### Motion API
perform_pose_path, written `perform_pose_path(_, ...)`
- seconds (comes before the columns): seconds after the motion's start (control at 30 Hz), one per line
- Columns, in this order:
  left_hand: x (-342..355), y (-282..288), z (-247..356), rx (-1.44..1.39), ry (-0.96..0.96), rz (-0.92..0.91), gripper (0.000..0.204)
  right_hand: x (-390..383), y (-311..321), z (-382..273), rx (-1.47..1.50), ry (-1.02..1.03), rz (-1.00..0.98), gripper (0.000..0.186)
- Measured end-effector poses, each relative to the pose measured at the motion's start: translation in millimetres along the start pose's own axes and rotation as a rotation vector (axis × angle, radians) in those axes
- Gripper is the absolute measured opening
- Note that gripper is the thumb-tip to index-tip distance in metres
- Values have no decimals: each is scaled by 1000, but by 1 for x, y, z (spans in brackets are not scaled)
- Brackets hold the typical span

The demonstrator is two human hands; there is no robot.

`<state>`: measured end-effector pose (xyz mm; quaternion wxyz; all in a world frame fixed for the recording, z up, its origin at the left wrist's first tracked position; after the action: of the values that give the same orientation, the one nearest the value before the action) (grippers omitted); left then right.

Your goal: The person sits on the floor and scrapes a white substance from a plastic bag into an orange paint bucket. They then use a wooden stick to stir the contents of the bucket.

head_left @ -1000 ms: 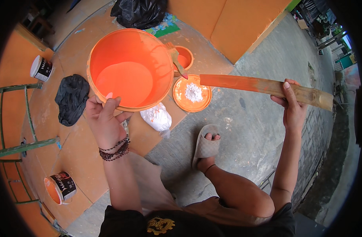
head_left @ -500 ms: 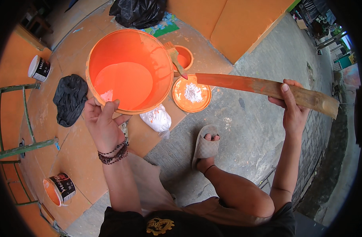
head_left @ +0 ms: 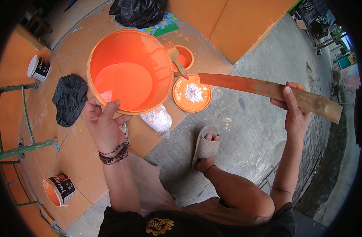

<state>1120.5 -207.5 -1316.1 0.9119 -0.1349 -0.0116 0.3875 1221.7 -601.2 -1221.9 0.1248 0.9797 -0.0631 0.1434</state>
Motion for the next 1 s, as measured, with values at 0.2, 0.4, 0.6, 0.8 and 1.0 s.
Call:
perform_pose_path(0.2,1,1,0,-8,-5,9,19,-1,-3,0,2,1,1,27)
perform_pose_path(0.4,1,1,0,65,-9,-12,21,-1,-4,-2,-2,5,-1,28)
perform_pose_path(0.6,0,0,0,64,-15,-2,21,1,-3,1,-14,-6,21,27)
perform_pose_path(0.8,-1,-3,0,68,-14,-3,21,6,2,8,-15,-24,32,28)
perform_pose_path(1.0,-4,-4,1,66,-23,7,21,6,1,3,-5,-20,6,27)
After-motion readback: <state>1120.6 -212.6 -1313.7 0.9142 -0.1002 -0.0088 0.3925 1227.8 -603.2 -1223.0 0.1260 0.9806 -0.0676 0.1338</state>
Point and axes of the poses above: each hand's wrist, its own x-axis towards the middle knuckle, its own y-axis out of the back of the hand, z = x × y, the point moved 5 cm from there along x, towards the middle knuckle, and after that the axes turned 1 degree about x, right-handed, at the moved point
